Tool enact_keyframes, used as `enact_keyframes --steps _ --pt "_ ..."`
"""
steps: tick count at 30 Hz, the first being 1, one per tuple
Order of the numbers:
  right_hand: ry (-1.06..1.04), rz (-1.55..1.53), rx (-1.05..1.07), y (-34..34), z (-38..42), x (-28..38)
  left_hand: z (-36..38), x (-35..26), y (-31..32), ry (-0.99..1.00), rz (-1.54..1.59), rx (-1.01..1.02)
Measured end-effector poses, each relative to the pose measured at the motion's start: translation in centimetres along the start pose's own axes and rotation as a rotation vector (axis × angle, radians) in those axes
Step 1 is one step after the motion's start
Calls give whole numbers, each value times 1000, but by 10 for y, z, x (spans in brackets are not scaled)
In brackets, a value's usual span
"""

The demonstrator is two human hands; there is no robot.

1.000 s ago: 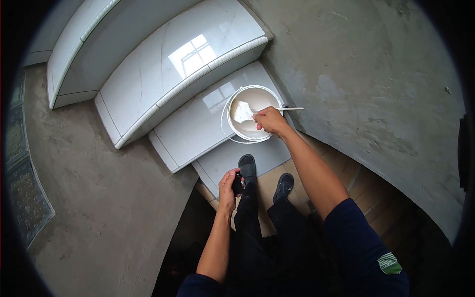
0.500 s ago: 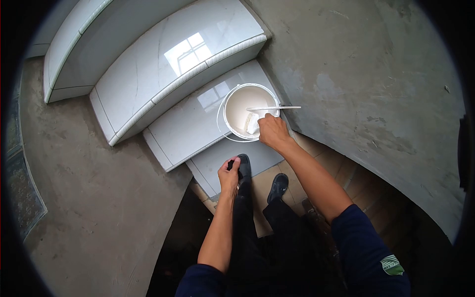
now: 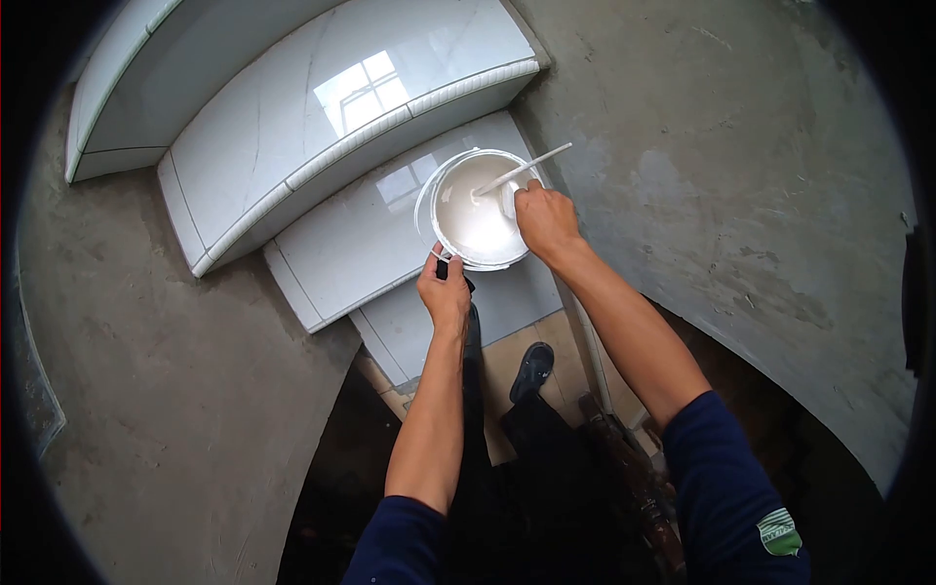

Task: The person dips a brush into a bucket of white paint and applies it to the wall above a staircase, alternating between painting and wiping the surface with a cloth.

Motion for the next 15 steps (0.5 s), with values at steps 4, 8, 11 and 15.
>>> enact_keyframes --steps 4,8,11,15 --pt "-52 -8 13 -14 -8 -2 -18 -18 -2 -11 -35 48" --pt "-111 -10 123 5 -7 8 -17 -18 -6 -62 -18 111" --pt "-91 25 98 19 -12 8 -13 -14 -8 -86 -13 119" --pt "-141 14 176 38 -16 23 -9 -1 -14 -116 20 107"
Point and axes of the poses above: each hand's wrist, its own z-axis away from the middle knuckle, its own y-axis out of the palm, x = y × z, the point moved 10 cm from there along -z, towards the middle knuckle, and after that the axes turned 7 degrees about -y, right-handed, at the moved point
